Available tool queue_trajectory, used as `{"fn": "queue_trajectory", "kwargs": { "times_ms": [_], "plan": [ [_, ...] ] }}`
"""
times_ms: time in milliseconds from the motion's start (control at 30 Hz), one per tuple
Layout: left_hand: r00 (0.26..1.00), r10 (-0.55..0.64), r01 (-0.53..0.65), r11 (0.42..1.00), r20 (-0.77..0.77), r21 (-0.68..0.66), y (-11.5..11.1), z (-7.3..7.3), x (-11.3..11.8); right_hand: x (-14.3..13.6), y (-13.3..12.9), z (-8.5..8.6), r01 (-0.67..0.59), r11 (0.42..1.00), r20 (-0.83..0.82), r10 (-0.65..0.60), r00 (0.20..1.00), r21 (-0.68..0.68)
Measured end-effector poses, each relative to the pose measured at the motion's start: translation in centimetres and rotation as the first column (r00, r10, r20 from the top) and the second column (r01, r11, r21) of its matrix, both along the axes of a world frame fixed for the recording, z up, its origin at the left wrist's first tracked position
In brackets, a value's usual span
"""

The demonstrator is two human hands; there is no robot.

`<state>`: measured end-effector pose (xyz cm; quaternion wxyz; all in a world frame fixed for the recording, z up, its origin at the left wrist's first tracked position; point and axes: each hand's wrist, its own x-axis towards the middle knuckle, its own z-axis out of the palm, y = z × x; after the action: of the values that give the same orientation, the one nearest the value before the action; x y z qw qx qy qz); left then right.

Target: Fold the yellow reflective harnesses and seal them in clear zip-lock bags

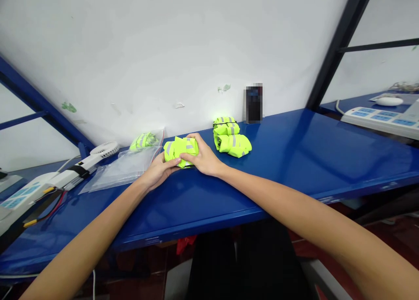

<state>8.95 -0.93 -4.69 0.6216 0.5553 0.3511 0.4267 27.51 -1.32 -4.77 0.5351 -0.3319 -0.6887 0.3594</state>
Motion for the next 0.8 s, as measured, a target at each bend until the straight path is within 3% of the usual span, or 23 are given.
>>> {"fn": "queue_trajectory", "kwargs": {
  "times_ms": [67, 133, 267, 367, 433, 500, 567, 667, 800],
  "plan": [
    [0.997, -0.007, 0.011, 0.998, -0.073, 0.063, 0.3, -0.4, -0.1, -0.1, 0.2, -0.3, -0.018, 0.999, -0.043, 0.016, 0.999, -0.047],
    [0.990, 0.070, -0.045, 0.979, -0.121, 0.199, 0.4, -0.8, 0.0, -0.2, 0.5, -0.6, -0.040, 0.992, -0.112, 0.026, 0.993, -0.123],
    [0.950, 0.235, -0.103, 0.858, -0.206, 0.503, 0.1, -0.5, -0.1, -0.2, 0.9, -0.8, -0.071, 0.987, -0.195, 0.041, 0.980, -0.146],
    [0.854, 0.337, 0.039, 0.718, -0.397, 0.695, 0.4, 1.1, -2.1, 0.0, 0.6, -0.1, -0.070, 0.986, -0.205, 0.039, 0.978, -0.149],
    [0.706, 0.421, 0.189, 0.662, -0.569, 0.725, 1.1, 2.1, -4.5, 0.3, 0.2, 0.5, -0.061, 0.981, -0.193, 0.025, 0.981, -0.182],
    [0.529, 0.512, 0.240, 0.675, -0.677, 0.698, 2.0, 2.7, -7.1, 0.5, 0.0, 1.1, -0.040, 0.976, -0.178, 0.001, 0.984, -0.215],
    [0.421, 0.455, 0.282, 0.757, -0.785, 0.590, 2.7, 2.8, -9.2, 0.7, 0.0, 1.4, -0.004, 0.968, -0.163, -0.038, 0.986, -0.250],
    [0.400, 0.284, 0.347, 0.833, -0.872, 0.431, 3.0, 2.5, -10.8, 0.7, 0.2, 1.3, 0.038, 0.950, -0.170, -0.095, 0.981, -0.310],
    [0.443, 0.290, 0.340, 0.821, -0.848, 0.459, 2.4, 2.2, -9.6, 0.5, 0.8, 0.5, -0.013, 0.913, -0.237, -0.092, 0.967, -0.407]
  ]
}}
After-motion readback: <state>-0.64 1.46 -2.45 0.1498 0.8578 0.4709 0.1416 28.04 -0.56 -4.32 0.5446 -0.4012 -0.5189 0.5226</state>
